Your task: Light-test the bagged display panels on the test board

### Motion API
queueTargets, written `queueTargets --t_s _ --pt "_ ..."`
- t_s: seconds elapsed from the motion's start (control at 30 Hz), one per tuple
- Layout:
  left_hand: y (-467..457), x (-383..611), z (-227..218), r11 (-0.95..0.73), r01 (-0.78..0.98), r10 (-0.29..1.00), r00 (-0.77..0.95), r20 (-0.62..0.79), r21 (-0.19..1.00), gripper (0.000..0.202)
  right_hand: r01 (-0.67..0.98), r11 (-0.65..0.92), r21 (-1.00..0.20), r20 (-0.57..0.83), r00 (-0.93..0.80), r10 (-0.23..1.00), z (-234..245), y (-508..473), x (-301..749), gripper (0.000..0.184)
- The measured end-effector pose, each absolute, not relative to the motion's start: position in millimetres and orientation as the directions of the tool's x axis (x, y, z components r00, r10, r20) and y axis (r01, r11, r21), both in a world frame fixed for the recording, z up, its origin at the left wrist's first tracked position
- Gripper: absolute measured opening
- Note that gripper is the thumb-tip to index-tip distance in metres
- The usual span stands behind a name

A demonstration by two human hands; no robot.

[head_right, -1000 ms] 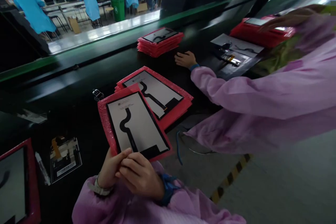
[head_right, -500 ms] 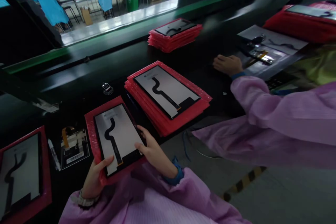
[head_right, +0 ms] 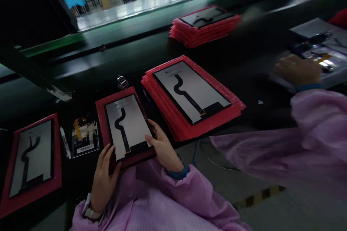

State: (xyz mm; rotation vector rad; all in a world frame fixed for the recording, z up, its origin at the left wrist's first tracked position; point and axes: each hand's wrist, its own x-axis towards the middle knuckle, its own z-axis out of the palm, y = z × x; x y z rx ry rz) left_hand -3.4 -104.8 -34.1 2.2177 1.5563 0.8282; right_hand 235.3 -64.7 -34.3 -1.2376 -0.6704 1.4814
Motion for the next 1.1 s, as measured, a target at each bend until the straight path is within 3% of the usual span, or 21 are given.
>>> queueTargets --t_s 0.2,0.33,0.4,0.47,0.57,0.63,0.73,0.83,0.97,1.03,1.1 --pt "-93 -12 -40 -0.387 0.774 0.918 0.269 0.293 0.501 0.074 -0.272 -0.231 -0.934 -0.266 0.102 0.958 -36 -55 228 0.074" --pt "-86 -20 -38 -0.381 0.786 0.921 0.277 0.273 0.488 0.075 -0.151 -0.204 -0.967 -0.223 0.121 0.967 -46 -49 223 0.074" --pt "-85 -22 -37 -0.400 0.777 0.913 0.293 0.282 0.487 0.071 -0.028 -0.169 -0.985 -0.171 0.118 0.978 -48 -50 222 0.071" --pt "-85 -22 -37 -0.422 0.768 0.903 0.310 0.298 0.482 0.067 0.205 -0.093 -0.974 -0.066 0.131 0.989 -46 -54 224 0.063" --pt "-83 -20 -37 -0.444 0.757 0.892 0.320 0.320 0.479 0.059 0.648 0.045 -0.760 0.169 0.131 0.977 -27 -56 228 0.044" --pt "-83 -18 -37 -0.450 0.754 0.887 0.315 0.338 0.478 0.056 0.813 0.136 -0.566 0.310 0.057 0.949 -4 -49 228 0.036" --pt "-86 -15 -35 -0.472 0.750 0.868 0.304 0.392 0.464 0.052 0.848 0.340 -0.406 0.373 -0.185 0.909 38 -21 218 0.038" --pt "-92 -21 -25 -0.541 0.716 0.790 0.255 0.557 0.440 0.038 0.816 0.501 -0.288 0.247 -0.442 0.862 67 21 197 0.032" --pt "-79 -53 -1 -0.480 0.844 0.591 0.112 0.799 0.237 0.037 0.787 0.568 -0.240 0.139 -0.552 0.823 57 69 175 0.027" --pt "-59 -74 12 -0.382 0.919 0.599 0.162 0.784 0.102 0.040 0.785 0.567 -0.249 0.145 -0.549 0.823 38 82 174 0.028" --pt "-34 -92 21 -0.298 0.953 0.757 0.271 0.595 -0.055 0.050 0.785 0.557 -0.271 0.160 -0.534 0.830 19 88 178 0.033"
